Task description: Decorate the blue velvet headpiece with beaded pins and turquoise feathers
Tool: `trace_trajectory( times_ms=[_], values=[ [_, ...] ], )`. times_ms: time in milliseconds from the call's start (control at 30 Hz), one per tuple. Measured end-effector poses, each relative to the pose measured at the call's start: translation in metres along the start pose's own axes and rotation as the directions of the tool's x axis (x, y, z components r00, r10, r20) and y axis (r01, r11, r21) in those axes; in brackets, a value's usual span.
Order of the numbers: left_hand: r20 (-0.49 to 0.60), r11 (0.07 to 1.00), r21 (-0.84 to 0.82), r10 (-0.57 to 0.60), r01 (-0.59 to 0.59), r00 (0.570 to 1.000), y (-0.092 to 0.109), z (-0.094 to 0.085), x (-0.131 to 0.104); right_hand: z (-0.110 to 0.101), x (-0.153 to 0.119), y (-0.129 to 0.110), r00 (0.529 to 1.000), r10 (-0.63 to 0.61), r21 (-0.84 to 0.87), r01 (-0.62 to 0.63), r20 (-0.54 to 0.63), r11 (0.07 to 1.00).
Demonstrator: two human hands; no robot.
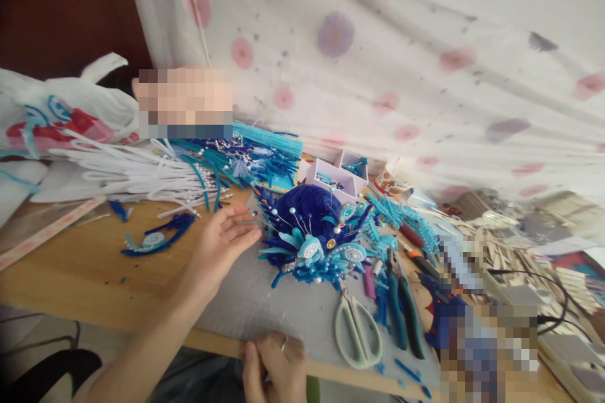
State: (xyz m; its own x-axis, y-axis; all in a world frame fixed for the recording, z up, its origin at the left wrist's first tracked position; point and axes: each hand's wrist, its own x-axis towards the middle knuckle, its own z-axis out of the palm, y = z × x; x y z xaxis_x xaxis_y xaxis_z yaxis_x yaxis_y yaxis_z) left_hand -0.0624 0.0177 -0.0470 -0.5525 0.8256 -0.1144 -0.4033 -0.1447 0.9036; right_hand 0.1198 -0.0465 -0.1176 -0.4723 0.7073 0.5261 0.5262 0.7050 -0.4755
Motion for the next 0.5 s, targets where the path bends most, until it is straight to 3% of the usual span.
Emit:
trace_trajectory(
  times_ms=[233,500],
  values=[
    [0.039,0.991,-0.078,-0.102,0.105,0.994,-0.007,0.014,-0.002,0.000,0.001,0.000,1.000,-0.004,0.031,0.004,-0.016,1.000],
    [0.010,0.987,-0.142,-0.073,0.074,0.997,-0.008,0.025,-0.001,-0.003,0.002,-0.002,1.000,-0.006,0.002,0.006,0.009,1.000]
  ],
)
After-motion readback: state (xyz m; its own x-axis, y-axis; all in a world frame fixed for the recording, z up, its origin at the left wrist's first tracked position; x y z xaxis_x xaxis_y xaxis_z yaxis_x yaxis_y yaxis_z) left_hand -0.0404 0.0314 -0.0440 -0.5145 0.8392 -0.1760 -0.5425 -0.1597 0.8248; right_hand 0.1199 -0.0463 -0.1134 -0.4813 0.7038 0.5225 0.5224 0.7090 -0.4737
